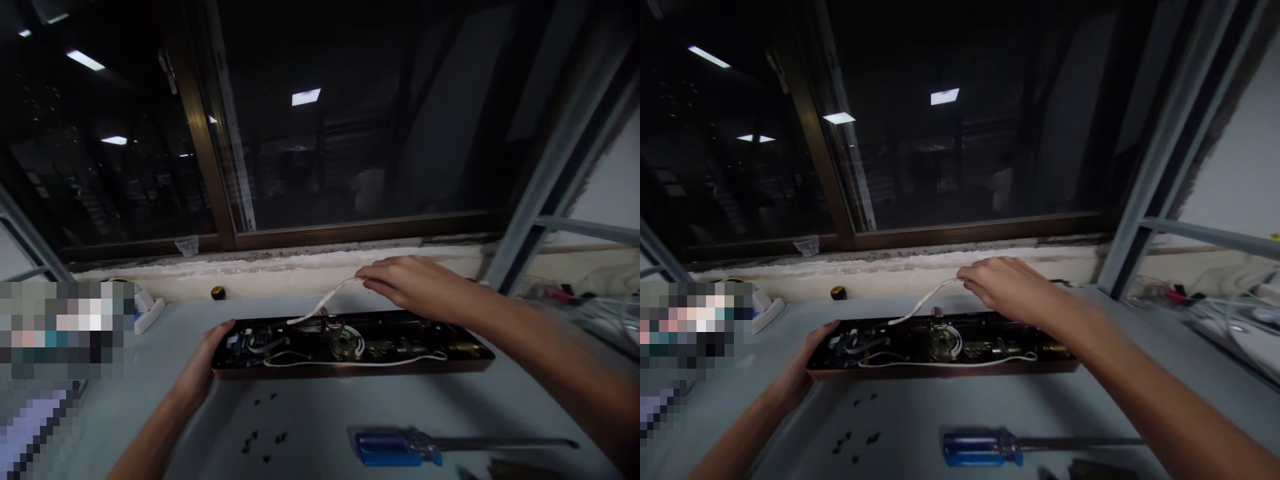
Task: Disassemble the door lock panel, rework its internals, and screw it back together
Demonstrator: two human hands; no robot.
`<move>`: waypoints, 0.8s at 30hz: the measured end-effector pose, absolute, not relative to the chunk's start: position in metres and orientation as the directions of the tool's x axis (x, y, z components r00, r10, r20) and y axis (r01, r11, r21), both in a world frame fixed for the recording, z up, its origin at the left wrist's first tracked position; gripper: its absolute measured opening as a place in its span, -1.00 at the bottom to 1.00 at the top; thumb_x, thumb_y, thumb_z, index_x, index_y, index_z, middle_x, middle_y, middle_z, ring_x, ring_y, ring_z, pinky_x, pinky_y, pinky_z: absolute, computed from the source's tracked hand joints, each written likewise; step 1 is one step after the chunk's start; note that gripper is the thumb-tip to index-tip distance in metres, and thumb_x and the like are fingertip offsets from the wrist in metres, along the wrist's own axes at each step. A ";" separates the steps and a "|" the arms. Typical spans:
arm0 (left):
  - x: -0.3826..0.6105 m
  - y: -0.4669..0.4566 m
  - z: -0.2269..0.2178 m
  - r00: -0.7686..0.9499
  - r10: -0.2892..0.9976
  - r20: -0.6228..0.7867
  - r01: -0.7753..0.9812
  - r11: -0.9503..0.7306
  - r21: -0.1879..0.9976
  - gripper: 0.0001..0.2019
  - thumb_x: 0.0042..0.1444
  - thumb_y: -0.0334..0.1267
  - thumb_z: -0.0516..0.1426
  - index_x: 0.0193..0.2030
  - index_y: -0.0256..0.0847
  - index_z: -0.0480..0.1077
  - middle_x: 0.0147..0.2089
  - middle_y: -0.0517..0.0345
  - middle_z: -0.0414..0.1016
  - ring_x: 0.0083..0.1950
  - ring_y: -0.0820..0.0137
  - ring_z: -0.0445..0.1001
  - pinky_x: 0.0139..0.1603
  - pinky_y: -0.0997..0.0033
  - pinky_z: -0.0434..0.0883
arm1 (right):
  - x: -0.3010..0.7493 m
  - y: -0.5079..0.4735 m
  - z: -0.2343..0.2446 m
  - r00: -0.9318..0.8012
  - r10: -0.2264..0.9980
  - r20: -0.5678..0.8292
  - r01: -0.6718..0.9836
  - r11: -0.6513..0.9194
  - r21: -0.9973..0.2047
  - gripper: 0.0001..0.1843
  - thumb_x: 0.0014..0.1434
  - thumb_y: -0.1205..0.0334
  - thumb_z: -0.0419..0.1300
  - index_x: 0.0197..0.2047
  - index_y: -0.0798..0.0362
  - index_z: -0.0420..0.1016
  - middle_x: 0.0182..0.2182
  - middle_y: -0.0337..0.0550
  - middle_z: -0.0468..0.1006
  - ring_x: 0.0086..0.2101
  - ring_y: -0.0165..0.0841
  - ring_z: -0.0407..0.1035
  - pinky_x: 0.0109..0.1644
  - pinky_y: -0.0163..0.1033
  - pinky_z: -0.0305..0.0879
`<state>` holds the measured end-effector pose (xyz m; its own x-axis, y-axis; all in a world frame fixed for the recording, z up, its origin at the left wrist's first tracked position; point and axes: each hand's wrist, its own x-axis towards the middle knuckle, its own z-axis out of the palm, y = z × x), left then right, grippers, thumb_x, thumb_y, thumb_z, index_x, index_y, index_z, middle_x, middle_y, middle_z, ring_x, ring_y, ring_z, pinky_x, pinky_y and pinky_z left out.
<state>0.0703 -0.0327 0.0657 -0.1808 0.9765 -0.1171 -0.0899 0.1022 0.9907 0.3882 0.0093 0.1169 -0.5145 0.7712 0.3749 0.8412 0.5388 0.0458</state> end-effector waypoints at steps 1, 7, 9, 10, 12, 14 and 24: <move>0.070 -0.033 0.065 -0.187 0.975 -0.123 -0.081 0.109 0.991 -0.81 -0.18 -0.13 0.17 -0.44 -0.16 0.48 -0.34 0.17 0.56 -0.18 0.22 0.47 -0.19 0.38 0.37 | 0.389 0.019 0.112 -0.534 0.786 0.312 0.834 0.551 0.040 -0.67 0.19 0.18 -0.09 -0.16 -0.03 0.48 -0.24 -0.13 0.56 -0.21 -0.24 0.42 -0.14 -0.17 0.28; 0.068 -0.032 0.064 -0.136 0.984 -0.118 -0.055 0.111 0.992 -0.79 -0.15 -0.11 0.16 -0.43 -0.19 0.47 -0.35 0.19 0.56 -0.22 0.25 0.46 -0.20 0.40 0.35 | 0.414 0.023 0.081 -0.431 0.880 0.200 0.857 0.469 -0.214 -0.59 0.15 0.08 -0.08 -0.04 0.04 0.41 -0.05 -0.09 0.47 -0.05 -0.22 0.33 0.05 -0.10 0.19; 0.066 -0.030 0.065 -0.089 0.988 -0.127 -0.050 0.123 0.991 -0.76 -0.12 -0.09 0.16 -0.40 -0.21 0.47 -0.36 0.20 0.56 -0.25 0.29 0.45 -0.19 0.40 0.33 | 0.433 0.013 0.077 -0.317 0.918 0.240 0.858 0.385 -0.339 -0.57 0.12 0.01 -0.07 -0.09 0.03 0.43 -0.08 -0.09 0.49 -0.07 -0.21 0.35 0.03 -0.10 0.22; 0.064 -0.029 0.065 -0.064 0.989 -0.132 -0.038 0.130 0.991 -0.74 -0.11 -0.07 0.16 -0.39 -0.22 0.47 -0.36 0.19 0.56 -0.27 0.30 0.45 -0.18 0.41 0.32 | 0.443 0.008 0.074 -0.235 0.937 0.259 0.850 0.328 -0.412 -0.57 0.10 -0.03 -0.05 -0.12 0.03 0.44 -0.11 -0.08 0.50 -0.09 -0.19 0.36 0.00 -0.11 0.25; 0.061 -0.029 0.066 -0.031 0.990 -0.138 0.006 0.139 0.990 -0.71 -0.07 -0.04 0.14 -0.36 -0.24 0.48 -0.35 0.17 0.56 -0.27 0.32 0.45 -0.19 0.43 0.31 | 0.463 -0.001 0.066 -0.048 0.955 0.294 0.804 0.212 -0.556 -0.62 0.04 -0.03 0.01 -0.21 0.01 0.46 -0.16 -0.07 0.53 -0.13 -0.16 0.38 -0.02 -0.11 0.26; 0.059 -0.029 0.068 -0.020 0.991 -0.131 0.071 0.132 0.989 -0.69 -0.04 -0.03 0.13 -0.32 -0.24 0.48 -0.34 0.16 0.55 -0.24 0.32 0.44 -0.24 0.46 0.30 | 0.478 -0.007 0.055 0.118 0.955 0.273 0.707 0.112 -0.698 -0.68 0.03 0.00 0.05 -0.26 0.02 0.45 -0.22 -0.03 0.55 -0.18 -0.15 0.42 -0.03 -0.13 0.27; 0.054 -0.030 0.076 -0.270 0.929 0.252 0.510 -0.083 0.856 -0.73 -0.02 -0.07 0.10 -0.29 -0.20 0.47 -0.31 0.14 0.51 -0.21 0.27 0.40 -0.23 0.46 0.26 | 0.468 -0.020 0.033 -0.012 0.993 -0.120 0.232 -0.114 -0.966 -0.49 0.18 -0.05 -0.19 -0.11 -0.03 0.49 -0.19 -0.04 0.56 -0.16 -0.15 0.43 -0.21 -0.22 0.36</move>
